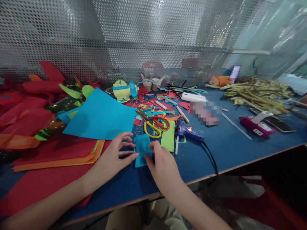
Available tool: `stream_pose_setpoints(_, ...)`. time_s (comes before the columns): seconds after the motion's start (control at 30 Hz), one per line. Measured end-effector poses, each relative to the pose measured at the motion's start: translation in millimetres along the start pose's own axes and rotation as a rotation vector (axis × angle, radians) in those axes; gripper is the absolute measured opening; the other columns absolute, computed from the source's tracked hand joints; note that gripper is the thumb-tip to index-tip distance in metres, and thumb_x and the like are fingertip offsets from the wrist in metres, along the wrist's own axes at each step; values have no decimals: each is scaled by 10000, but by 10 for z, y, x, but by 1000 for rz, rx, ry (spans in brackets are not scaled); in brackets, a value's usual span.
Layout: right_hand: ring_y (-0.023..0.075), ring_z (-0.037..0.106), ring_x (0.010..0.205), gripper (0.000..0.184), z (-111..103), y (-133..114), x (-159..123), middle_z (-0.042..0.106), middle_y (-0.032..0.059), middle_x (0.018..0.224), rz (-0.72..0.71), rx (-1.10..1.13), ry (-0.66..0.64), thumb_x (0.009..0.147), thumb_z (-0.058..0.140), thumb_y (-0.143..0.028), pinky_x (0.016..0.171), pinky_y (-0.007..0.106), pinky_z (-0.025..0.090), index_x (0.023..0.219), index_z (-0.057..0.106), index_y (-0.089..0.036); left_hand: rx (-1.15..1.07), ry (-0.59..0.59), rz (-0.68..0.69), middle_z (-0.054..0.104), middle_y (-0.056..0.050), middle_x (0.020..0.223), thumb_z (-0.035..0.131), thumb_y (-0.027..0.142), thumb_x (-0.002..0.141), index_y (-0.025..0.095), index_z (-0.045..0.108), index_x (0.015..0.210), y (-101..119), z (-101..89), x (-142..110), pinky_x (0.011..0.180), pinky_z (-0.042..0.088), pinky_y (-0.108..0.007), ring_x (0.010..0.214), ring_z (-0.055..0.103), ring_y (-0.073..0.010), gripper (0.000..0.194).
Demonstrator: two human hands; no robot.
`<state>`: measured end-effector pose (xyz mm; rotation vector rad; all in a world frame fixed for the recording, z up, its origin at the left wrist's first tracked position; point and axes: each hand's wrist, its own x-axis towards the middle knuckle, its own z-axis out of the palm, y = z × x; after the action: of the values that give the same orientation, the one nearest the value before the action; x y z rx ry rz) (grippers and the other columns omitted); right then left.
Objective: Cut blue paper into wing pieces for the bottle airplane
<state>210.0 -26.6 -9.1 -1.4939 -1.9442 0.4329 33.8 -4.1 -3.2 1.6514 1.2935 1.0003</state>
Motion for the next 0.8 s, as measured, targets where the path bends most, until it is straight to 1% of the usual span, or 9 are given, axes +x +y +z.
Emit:
stream_pose_setpoints(0.07, 169, 566, 629, 80, 7, -5, 5, 577, 3, 705, -55, -60, 10, 839, 548, -187, 533, 241, 396, 879, 481, -208, 54, -4, 57, 446, -48, 1138, 663, 272, 742, 253, 489, 1095, -5, -18, -6, 798, 573, -338, 978, 585, -171, 394)
stream_pose_setpoints(0.13, 167, 561, 626, 52, 2, -8, 13, 580, 1, 698, -93, -113, -13, 852, 555, -204, 541, 244, 393, 871, 507, -208, 158, -41, 120, 444, -43, 1141, 649, 254, 766, 247, 546, 1030, 8, -39, -17, 840, 551, -343, 978, 579, -167, 284)
stream_pose_setpoints(0.2, 170, 561, 637, 44, 0, -10, 19, 579, -4, 691, -111, -163, -27, 856, 571, -221, 550, 248, 391, 870, 531, -208, 311, -89, 200, 493, -35, 1098, 646, 232, 778, 236, 602, 930, 33, -57, -26, 882, 518, -373, 984, 570, -182, 158)
stream_pose_setpoints(0.27, 174, 565, 652, 37, 8, -10, 20, 579, -5, 697, -118, -202, -19, 853, 580, -220, 562, 254, 390, 869, 549, -208, 462, -115, 315, 560, -34, 1035, 646, 227, 788, 225, 638, 858, 59, -70, -34, 911, 477, -406, 1007, 549, -210, 70)
stream_pose_setpoints(0.33, 178, 567, 662, 31, 24, -8, 17, 580, -3, 706, -118, -228, -10, 852, 584, -213, 570, 260, 389, 874, 563, -207, 557, -125, 429, 611, -38, 976, 637, 248, 806, 217, 661, 846, 76, -78, -45, 920, 449, -419, 1020, 528, -229, 55)
stream_pose_setpoints(0.4, 182, 568, 665, 29, 40, -5, 13, 580, 0, 710, -115, -245, -10, 854, 584, -209, 572, 263, 386, 881, 578, -206, 589, -138, 498, 639, -43, 931, 625, 261, 821, 203, 670, 856, 79, -80, -58, 913, 443, -405, 1008, 521, -228, 82)
stream_pose_setpoints(0.47, 185, 569, 672, 32, 48, -3, 10, 579, 5, 713, -117, -256, -16, 861, 578, -216, 576, 266, 387, 888, 595, -209, 577, -168, 513, 650, -42, 897, 621, 248, 825, 189, 671, 846, 73, -76, -69, 885, 456, -372, 971, 534, -212, 80)
stream_pose_setpoints(0.57, 191, 577, 695, 63, 46, -4, 11, 585, 16, 729, -129, -265, -15, 868, 570, -232, 588, 270, 396, 899, 622, -216, 557, -209, 501, 651, -42, 904, 616, 224, 828, 181, 667, 847, 64, -65, -78, 842, 478, -338, 928, 557, -193, 69)
stream_pose_setpoints(0.8, 197, 596, 725, 177, 18, -13, 13, 604, 42, 768, -110, -209, -39, 882, 540, -217, 620, 284, 437, 1008, 665, -209, 605, -226, 507, 653, -52, 921, 570, 233, 858, 185, 661, 871, 86, -61, -89, 868, 483, -378, 924, 578, -206, 104)
